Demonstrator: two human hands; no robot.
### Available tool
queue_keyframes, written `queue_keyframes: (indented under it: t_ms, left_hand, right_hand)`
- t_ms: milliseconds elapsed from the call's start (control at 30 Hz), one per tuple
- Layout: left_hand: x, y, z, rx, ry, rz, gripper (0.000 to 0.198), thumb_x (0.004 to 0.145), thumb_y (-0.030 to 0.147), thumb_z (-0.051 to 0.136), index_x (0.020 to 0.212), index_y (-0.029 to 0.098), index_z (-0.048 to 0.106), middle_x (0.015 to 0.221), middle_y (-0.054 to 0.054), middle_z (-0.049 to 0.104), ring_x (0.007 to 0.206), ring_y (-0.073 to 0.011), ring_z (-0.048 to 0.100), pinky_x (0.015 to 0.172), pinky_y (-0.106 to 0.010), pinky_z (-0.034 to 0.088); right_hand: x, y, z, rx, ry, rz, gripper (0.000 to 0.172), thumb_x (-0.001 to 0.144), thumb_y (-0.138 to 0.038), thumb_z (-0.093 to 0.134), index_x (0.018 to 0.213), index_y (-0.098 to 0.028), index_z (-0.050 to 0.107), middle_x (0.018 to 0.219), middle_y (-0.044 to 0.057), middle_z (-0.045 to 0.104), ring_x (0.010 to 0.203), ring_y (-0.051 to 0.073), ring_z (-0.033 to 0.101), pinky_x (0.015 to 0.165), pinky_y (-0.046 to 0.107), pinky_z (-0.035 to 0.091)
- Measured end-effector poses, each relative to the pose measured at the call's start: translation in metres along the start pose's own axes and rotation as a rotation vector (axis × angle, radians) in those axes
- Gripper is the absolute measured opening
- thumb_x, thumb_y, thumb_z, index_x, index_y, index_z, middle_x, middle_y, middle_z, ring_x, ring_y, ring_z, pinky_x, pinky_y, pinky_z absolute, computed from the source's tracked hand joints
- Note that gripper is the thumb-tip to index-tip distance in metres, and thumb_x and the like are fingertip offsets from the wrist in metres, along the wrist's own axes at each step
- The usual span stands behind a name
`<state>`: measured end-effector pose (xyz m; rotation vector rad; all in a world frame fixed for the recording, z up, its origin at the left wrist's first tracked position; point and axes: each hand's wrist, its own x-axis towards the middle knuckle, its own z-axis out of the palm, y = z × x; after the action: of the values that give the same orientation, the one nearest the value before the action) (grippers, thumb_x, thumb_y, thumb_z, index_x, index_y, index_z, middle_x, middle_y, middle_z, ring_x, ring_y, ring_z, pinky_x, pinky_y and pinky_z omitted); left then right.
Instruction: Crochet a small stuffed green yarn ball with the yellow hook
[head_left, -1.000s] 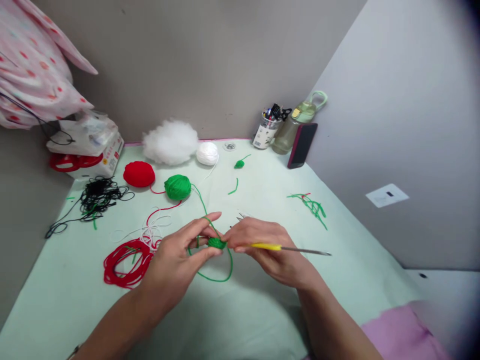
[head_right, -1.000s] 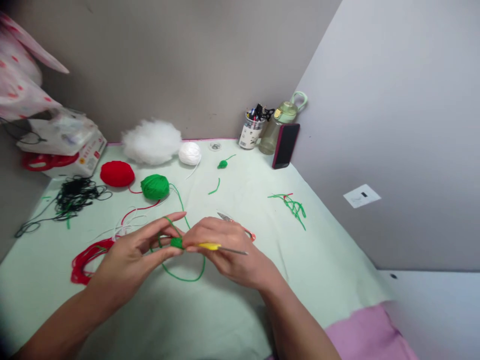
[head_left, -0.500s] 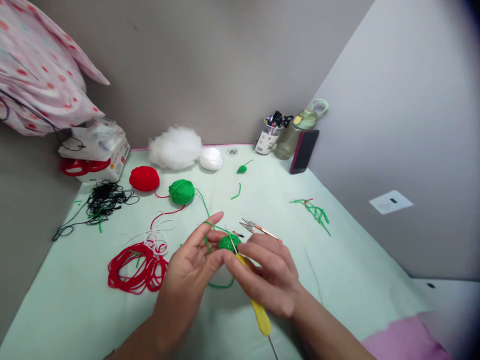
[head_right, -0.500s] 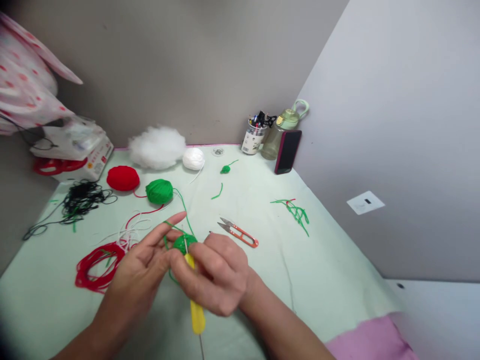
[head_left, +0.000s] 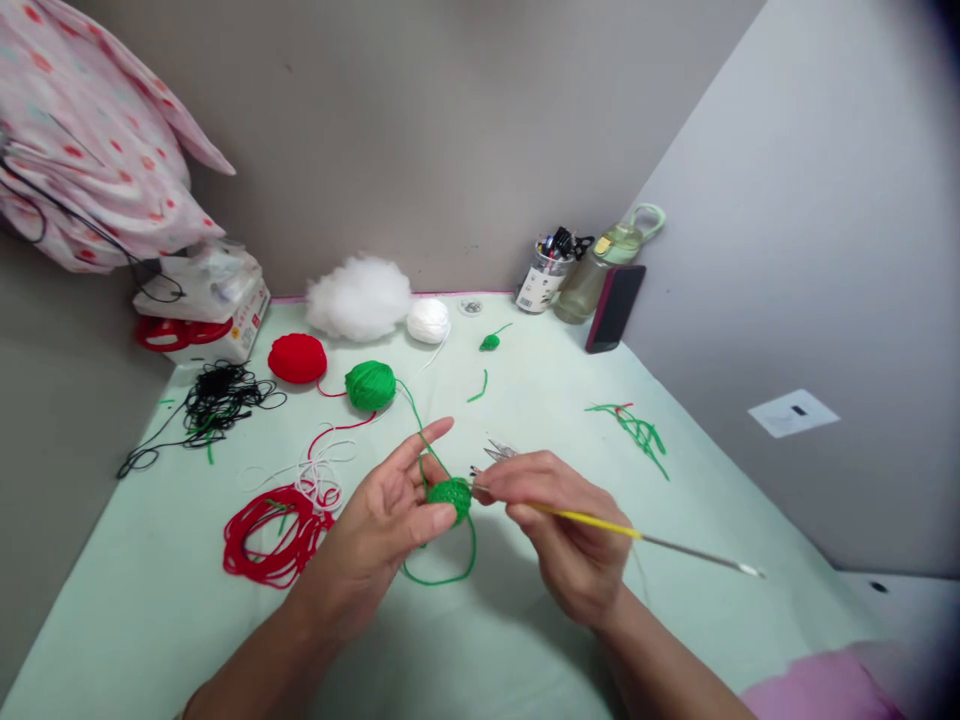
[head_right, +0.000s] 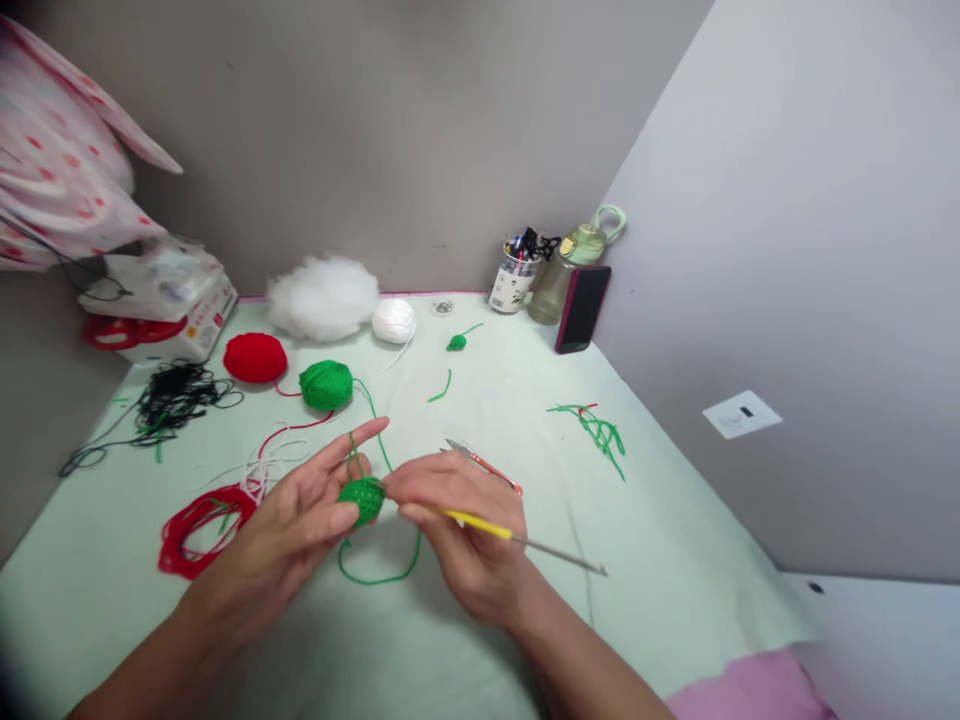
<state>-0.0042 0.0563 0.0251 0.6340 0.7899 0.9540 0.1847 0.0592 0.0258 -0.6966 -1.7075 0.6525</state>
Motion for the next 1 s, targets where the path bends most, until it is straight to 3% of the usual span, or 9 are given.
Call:
queue_keyframes:
  t_ms: [233,367,467,633,1000]
  left_hand:
    - [0.005,-0.003,-0.015,0.127,-0.157,0.038,0.072,0.078,0.026,0.085,0.145,0.029,0.058,0.090,0.002,0.055,0.078,-0.0120,0.052,0.068,-0.023,0.043]
    - [0.004,-0.001,-0.022,0.205,-0.232,0.022,0.066,0.082,0.020,0.079,0.143,0.033,0.059,0.096,0.001,0.055,0.081,-0.0121,0.052,0.070,-0.023,0.046]
    - [0.003,0.002,-0.027,0.286,-0.279,0.025,0.066,0.084,0.014,0.075,0.143,0.038,0.058,0.100,0.001,0.055,0.086,-0.0126,0.053,0.073,-0.022,0.047]
    - [0.000,0.011,-0.031,0.407,-0.254,-0.025,0.065,0.082,0.007,0.071,0.139,0.038,0.061,0.099,0.002,0.057,0.091,-0.0141,0.056,0.079,-0.024,0.047]
    - [0.006,0.007,-0.018,0.151,-0.197,-0.040,0.057,0.087,0.027,0.072,0.143,0.028,0.062,0.098,-0.003,0.064,0.082,-0.0164,0.061,0.070,-0.029,0.046]
  right_hand:
    - [-0.001,0.004,-0.006,0.306,0.052,0.299,0.016,0.100,-0.023,0.065,0.098,-0.021,0.080,0.080,0.005,0.076,0.072,0.020,0.071,0.068,0.035,0.058]
    - [-0.002,0.009,-0.007,0.471,0.048,0.439,0.014,0.098,-0.026,0.069,0.093,-0.020,0.081,0.080,0.004,0.074,0.067,0.018,0.073,0.065,0.032,0.060]
    - [-0.002,0.009,-0.009,0.499,0.011,0.469,0.013,0.097,-0.026,0.071,0.092,-0.019,0.082,0.080,0.004,0.074,0.067,0.017,0.074,0.065,0.031,0.060]
    - [0.002,0.007,-0.017,0.486,-0.023,0.471,0.012,0.096,-0.025,0.072,0.094,-0.019,0.082,0.082,0.005,0.076,0.067,0.017,0.074,0.064,0.030,0.061]
    - [0.008,0.014,-0.008,0.588,0.004,0.522,0.014,0.094,-0.033,0.074,0.091,-0.020,0.079,0.081,0.003,0.075,0.066,0.015,0.073,0.066,0.029,0.061]
